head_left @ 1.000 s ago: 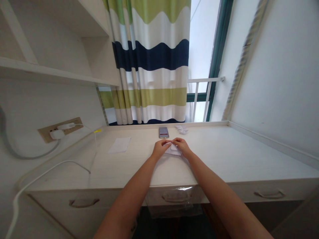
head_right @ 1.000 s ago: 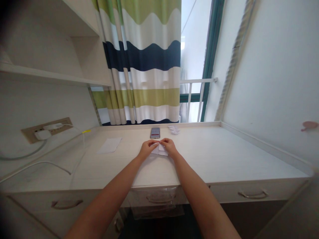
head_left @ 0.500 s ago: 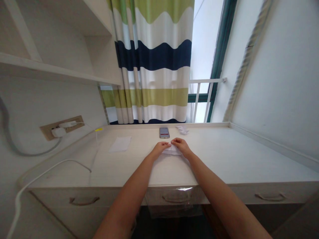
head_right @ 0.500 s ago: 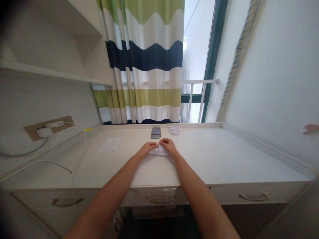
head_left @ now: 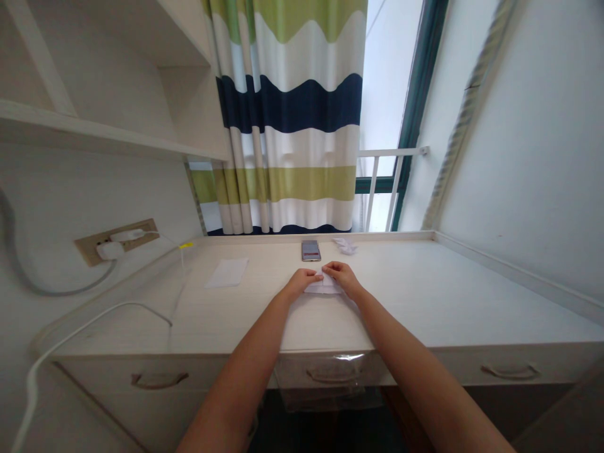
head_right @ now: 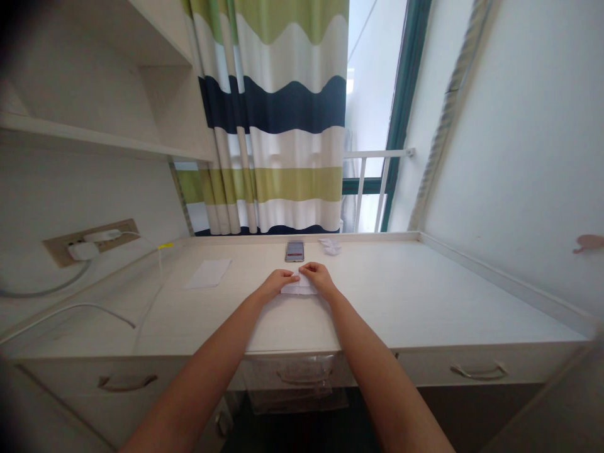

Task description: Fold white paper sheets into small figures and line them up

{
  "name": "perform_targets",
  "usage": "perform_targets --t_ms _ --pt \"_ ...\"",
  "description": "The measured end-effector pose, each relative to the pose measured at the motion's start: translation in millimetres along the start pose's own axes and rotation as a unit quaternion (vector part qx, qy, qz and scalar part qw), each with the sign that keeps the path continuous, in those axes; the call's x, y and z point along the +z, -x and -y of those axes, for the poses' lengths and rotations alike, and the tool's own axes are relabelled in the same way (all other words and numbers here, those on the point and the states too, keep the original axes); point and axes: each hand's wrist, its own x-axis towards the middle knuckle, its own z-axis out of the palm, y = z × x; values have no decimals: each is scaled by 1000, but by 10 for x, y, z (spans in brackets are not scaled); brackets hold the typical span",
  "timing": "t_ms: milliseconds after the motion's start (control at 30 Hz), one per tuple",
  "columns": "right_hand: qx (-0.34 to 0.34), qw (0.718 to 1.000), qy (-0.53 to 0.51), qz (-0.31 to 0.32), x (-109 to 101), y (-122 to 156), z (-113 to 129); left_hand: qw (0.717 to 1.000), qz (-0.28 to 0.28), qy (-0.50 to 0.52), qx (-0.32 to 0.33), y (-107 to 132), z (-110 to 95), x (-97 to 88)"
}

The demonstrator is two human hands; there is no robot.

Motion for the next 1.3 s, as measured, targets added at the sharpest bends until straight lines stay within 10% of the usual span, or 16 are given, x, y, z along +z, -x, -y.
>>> perform_targets --t_ms 1300 --pt "-55 992 114 -10 18 -75 -85 999 6 39 5 32 -28 -17"
